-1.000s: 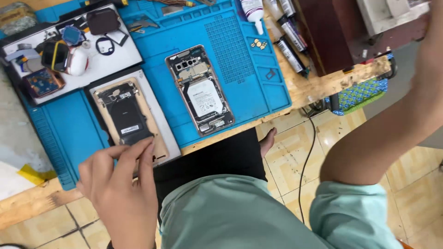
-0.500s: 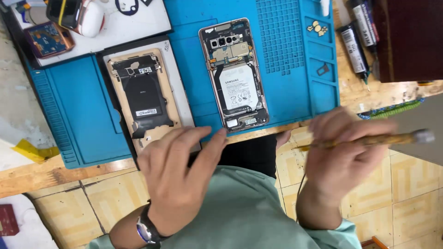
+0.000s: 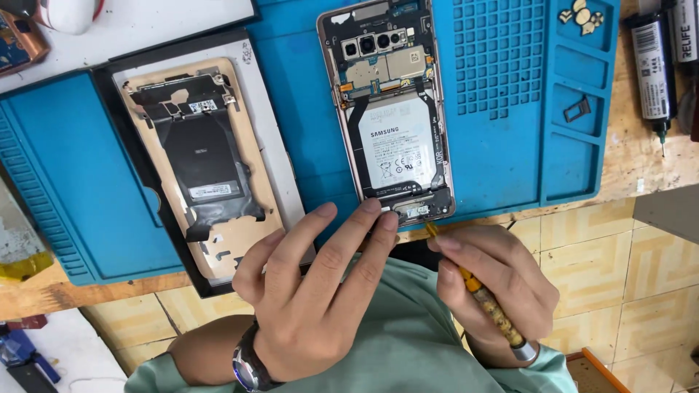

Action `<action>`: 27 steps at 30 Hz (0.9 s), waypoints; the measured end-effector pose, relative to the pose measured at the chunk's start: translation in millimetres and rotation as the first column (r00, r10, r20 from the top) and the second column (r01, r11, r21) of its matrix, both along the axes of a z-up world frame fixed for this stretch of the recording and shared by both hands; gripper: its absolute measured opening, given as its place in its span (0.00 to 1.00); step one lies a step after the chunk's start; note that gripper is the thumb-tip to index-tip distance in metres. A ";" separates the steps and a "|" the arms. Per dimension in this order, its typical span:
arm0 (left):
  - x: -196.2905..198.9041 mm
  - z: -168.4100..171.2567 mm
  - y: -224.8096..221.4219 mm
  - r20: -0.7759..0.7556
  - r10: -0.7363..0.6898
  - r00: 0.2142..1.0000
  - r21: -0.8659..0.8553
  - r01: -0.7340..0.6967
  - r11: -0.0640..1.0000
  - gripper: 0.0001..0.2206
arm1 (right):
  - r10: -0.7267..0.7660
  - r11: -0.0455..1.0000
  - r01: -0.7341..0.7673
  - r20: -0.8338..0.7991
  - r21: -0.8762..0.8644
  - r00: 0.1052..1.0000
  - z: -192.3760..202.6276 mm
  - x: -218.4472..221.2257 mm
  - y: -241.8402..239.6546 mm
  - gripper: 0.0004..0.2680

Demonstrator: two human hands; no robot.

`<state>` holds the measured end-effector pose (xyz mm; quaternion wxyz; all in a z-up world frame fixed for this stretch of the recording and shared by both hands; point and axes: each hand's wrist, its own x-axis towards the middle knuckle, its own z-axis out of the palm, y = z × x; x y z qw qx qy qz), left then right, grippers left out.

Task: Repairing a smartphone by manipulating internal components and using a screwdriver

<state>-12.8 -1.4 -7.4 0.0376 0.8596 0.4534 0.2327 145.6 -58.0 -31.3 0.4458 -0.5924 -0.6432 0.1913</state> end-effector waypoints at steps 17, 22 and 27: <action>2.1 -0.6 -0.8 -0.027 0.002 1.000 0.006 -0.002 1.000 0.08 | 0.033 0.998 -0.038 0.111 0.041 0.993 -2.7 0.1 -0.3 0.06; 3.5 0.1 -0.7 -0.024 0.012 1.000 0.013 -0.012 1.000 0.08 | 0.039 0.998 -0.040 0.043 0.040 0.998 -0.6 2.4 3.1 0.05; 3.7 -0.1 -1.5 -0.028 0.005 1.000 -0.007 -0.005 1.000 0.08 | 0.053 0.999 -0.053 0.061 -0.008 0.997 0.1 2.8 -0.1 0.06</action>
